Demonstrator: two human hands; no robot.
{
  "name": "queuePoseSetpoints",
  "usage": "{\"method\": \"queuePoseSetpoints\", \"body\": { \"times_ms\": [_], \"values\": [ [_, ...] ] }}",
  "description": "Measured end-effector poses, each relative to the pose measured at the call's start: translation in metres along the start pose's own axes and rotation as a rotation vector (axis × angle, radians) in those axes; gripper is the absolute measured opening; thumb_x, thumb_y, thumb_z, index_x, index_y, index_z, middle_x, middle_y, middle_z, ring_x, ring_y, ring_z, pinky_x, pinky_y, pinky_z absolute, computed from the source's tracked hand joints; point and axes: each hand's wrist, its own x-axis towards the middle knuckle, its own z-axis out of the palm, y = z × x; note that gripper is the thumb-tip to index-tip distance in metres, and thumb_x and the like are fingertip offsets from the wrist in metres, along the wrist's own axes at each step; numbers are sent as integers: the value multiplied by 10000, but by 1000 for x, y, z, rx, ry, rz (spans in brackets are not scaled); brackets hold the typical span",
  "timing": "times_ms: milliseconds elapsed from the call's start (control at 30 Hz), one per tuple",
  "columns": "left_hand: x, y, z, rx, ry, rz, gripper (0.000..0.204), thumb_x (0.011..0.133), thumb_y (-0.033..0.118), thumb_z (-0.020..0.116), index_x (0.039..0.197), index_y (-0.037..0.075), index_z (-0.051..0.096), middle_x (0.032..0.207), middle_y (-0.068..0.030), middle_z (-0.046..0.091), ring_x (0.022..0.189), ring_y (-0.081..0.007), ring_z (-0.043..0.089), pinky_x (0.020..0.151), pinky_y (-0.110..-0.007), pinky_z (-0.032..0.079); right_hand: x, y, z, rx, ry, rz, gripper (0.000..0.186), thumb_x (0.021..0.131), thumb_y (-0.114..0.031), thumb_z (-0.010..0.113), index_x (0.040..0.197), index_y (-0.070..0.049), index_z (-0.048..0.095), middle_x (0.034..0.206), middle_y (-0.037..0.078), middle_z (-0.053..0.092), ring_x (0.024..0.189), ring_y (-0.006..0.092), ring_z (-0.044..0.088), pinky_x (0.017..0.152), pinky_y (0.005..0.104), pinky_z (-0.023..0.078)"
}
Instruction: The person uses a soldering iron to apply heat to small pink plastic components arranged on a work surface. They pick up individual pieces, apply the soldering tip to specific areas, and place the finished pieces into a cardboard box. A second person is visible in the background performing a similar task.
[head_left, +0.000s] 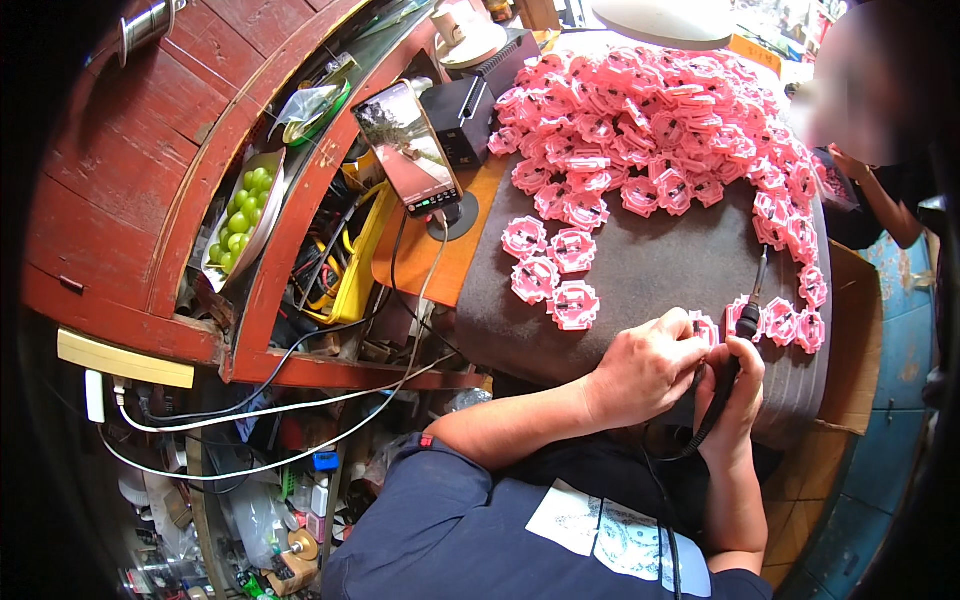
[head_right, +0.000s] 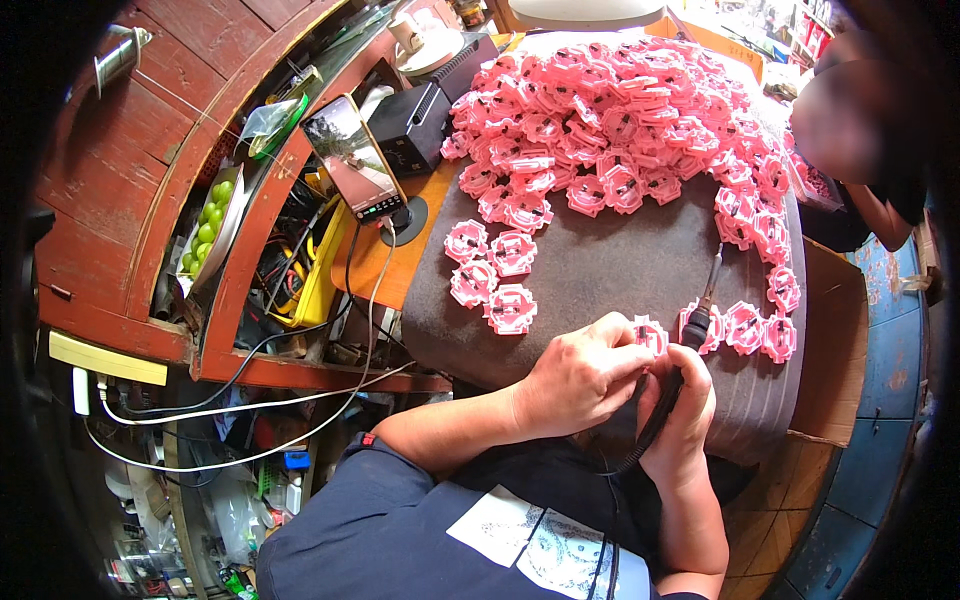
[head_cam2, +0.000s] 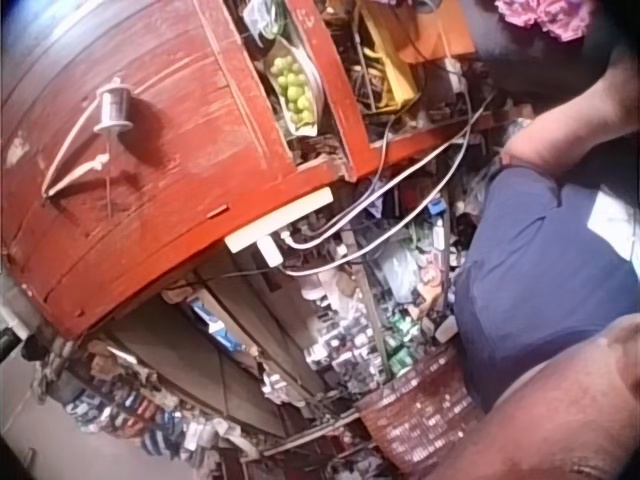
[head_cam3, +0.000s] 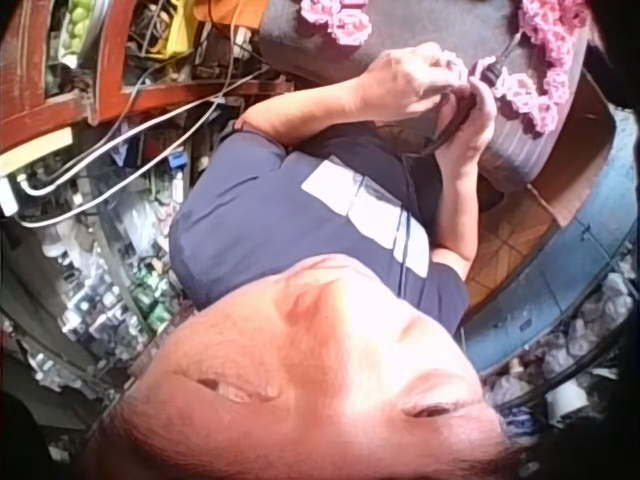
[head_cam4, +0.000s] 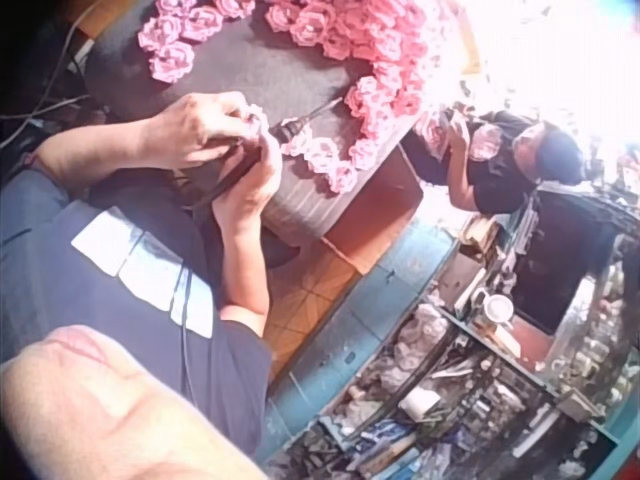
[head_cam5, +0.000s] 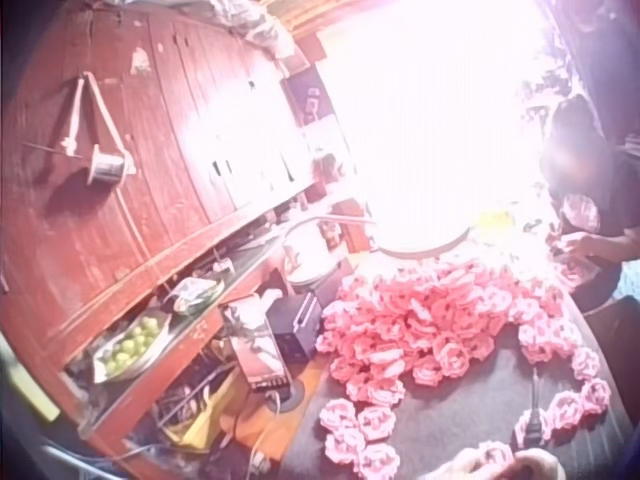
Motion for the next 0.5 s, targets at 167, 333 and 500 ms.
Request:
{"method": "queuePoseSetpoints", "body": {
  "times_ms": [167, 333, 500],
  "values": [
    [3, 2, -2, -13, 17, -7, 225, 906, 113, 764, 1124, 81, 724, 1004, -139, 635, 914, -351, 695, 771, -447, 583, -2, 5, 0, 16, 15, -3, 488, 962, 73, 621, 1422, -18, 485, 1002, 111, 629, 852, 202, 633, 807, 347, 545],
    [7, -4, -1, -49, 57, 35, 174, 903, 78, 764, 1074, 69, 738, 975, -139, 668, 909, -348, 696, 771, -439, 583, 2, 4, 0, 10, 11, 15, 524, 936, 77, 639, 1429, -21, 489, 993, 107, 617, 815, 198, 618, 763, 336, 538],
    [6, -4, 2, -67, 94, -15, 169, 894, 58, 782, 1061, 55, 756, 973, -140, 696, 890, -341, 710, 763, -414, 591, -3, 4, 0, -5, 92, -82, 487, 870, 109, 676, 1310, -29, 518, 1056, 173, 653, 810, 292, 643, 741, 399, 552]
  ]
}}
